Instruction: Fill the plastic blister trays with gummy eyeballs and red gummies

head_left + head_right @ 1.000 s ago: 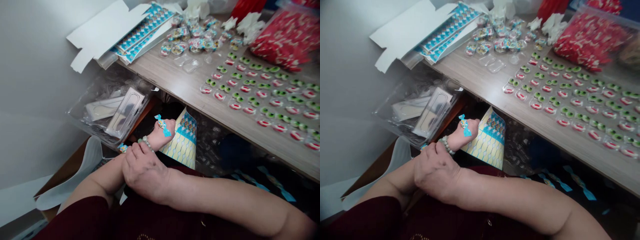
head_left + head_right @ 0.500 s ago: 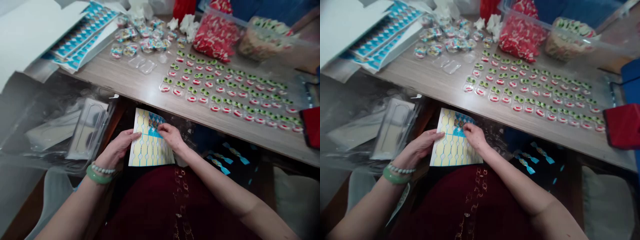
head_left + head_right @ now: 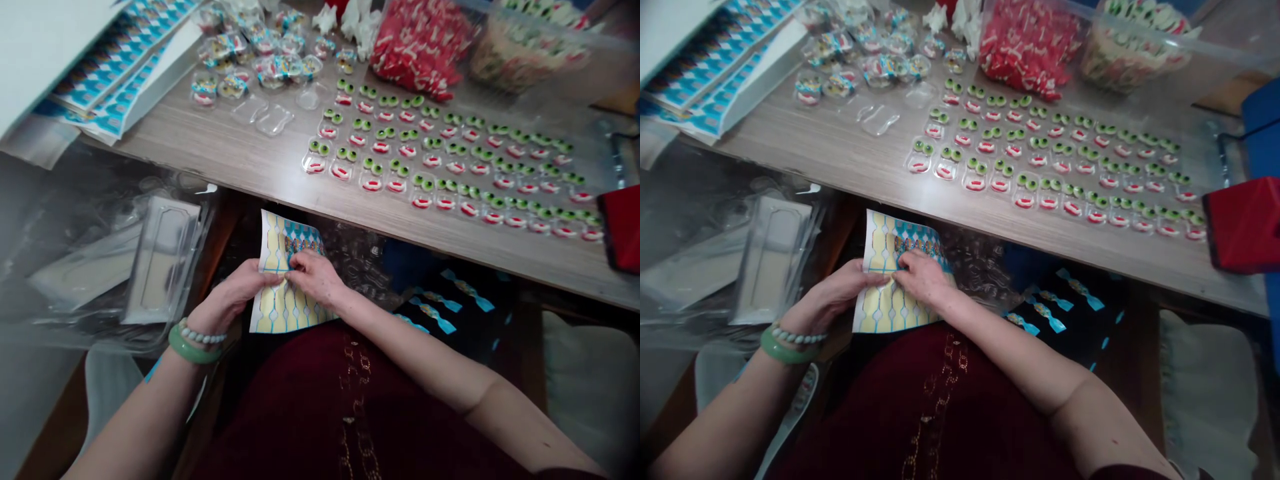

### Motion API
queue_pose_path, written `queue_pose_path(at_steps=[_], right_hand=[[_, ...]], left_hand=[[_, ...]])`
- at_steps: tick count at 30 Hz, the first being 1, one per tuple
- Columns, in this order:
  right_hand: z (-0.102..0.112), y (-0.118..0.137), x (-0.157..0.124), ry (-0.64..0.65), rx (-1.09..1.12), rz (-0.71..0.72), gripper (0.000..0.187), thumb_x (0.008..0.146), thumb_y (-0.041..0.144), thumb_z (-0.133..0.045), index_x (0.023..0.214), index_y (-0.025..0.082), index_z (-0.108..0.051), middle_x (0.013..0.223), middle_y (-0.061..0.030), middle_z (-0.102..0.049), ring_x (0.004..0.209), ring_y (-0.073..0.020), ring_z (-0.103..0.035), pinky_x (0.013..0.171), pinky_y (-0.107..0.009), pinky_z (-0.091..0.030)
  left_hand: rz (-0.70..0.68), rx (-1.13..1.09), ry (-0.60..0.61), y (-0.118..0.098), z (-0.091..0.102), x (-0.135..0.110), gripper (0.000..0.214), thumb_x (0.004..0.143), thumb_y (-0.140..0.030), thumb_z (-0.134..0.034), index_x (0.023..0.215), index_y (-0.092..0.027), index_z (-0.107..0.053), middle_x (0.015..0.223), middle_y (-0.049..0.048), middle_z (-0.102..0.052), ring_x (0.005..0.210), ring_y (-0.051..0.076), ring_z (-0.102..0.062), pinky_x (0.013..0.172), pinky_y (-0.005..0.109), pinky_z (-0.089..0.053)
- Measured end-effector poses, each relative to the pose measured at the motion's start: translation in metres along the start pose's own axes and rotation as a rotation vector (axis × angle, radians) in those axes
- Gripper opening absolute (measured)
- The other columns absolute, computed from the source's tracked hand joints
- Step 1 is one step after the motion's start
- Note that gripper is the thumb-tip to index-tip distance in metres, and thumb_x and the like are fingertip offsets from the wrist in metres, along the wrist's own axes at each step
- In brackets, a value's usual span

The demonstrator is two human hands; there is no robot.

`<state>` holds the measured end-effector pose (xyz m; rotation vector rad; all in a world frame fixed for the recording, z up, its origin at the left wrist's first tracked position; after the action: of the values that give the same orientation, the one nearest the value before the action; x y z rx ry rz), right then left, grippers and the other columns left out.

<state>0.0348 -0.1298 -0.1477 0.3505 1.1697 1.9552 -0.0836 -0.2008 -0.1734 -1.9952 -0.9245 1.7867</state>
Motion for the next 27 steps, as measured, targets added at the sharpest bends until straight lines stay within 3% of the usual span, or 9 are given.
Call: queue_pose_path(at_steps=[6, 12, 16, 21, 27], right_hand=[[-0.005, 0.015, -0.004, -0.005, -0.074, 0.137, 0.018, 0.094, 0.022, -0.049, 0.08, 0.021, -0.06, 0.09, -0.0051, -0.061, 0.09, -0.0187, -0.056, 0.085, -0.032, -0.045], [0.003, -0.014, 0.007, -0.126, 0.209, -0.056, 0.018, 0.088, 0.022, -0.051, 0.073, 0.022, -0.061, 0.078, 0.0002, -0.063, 0.081, -0.016, -0.059, 0.083, -0.03, -0.047], [0.001, -0.027, 0.009, -0.112, 0.379, -0.162, 0.019, 0.089, 0.027, -0.048, 0.076, 0.021, -0.062, 0.073, 0.0008, -0.062, 0.076, -0.0152, -0.06, 0.078, -0.03, -0.048], [-0.003, 0.009, 0.002, -0.034, 0.12, 0.139, 0.007, 0.087, 0.026, -0.06, 0.082, 0.022, -0.063, 0.099, -0.0033, -0.064, 0.099, -0.0176, -0.058, 0.092, -0.032, -0.046], [-0.017, 0.018, -0.002, 0.038, -0.148, 0.161, 0.021, 0.096, 0.022, -0.048, 0.078, 0.021, -0.059, 0.091, -0.0056, -0.06, 0.092, -0.0193, -0.056, 0.085, -0.032, -0.046]], left_hand=[[-0.052, -0.076, 0.038, -0.005, -0.006, -0.004, 0.029, 0.054, -0.021, -0.085, 0.08, -0.014, -0.075, 0.076, 0.0081, -0.076, 0.068, 0.022, -0.07, 0.073, 0.039, -0.058], [-0.016, -0.076, 0.038, -0.003, 0.0, -0.009, 0.031, 0.056, -0.016, -0.081, 0.086, -0.013, -0.077, 0.078, 0.0103, -0.078, 0.077, 0.028, -0.073, 0.079, 0.044, -0.058], [0.01, -0.084, -0.045, -0.001, 0.016, -0.012, 0.035, 0.056, -0.014, -0.08, 0.091, -0.013, -0.076, 0.08, 0.0111, -0.078, 0.082, 0.032, -0.074, 0.082, 0.047, -0.059], [0.066, -0.185, -0.035, 0.005, 0.012, -0.012, 0.036, 0.054, -0.011, -0.081, 0.089, -0.011, -0.077, 0.082, 0.0128, -0.078, 0.076, 0.03, -0.074, 0.081, 0.047, -0.059], [0.052, -0.226, 0.023, 0.003, 0.003, -0.01, 0.024, 0.058, -0.013, -0.082, 0.081, -0.012, -0.077, 0.081, 0.0124, -0.078, 0.069, 0.023, -0.072, 0.076, 0.039, -0.06]])
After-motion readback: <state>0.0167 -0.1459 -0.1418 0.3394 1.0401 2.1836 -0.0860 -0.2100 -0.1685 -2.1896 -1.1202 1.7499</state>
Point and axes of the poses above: each hand's wrist, its own x-axis towards the middle knuckle, its own z-axis out of the back of the hand, y = z × x, the point moved 8 cm from there along x, towards the middle knuckle
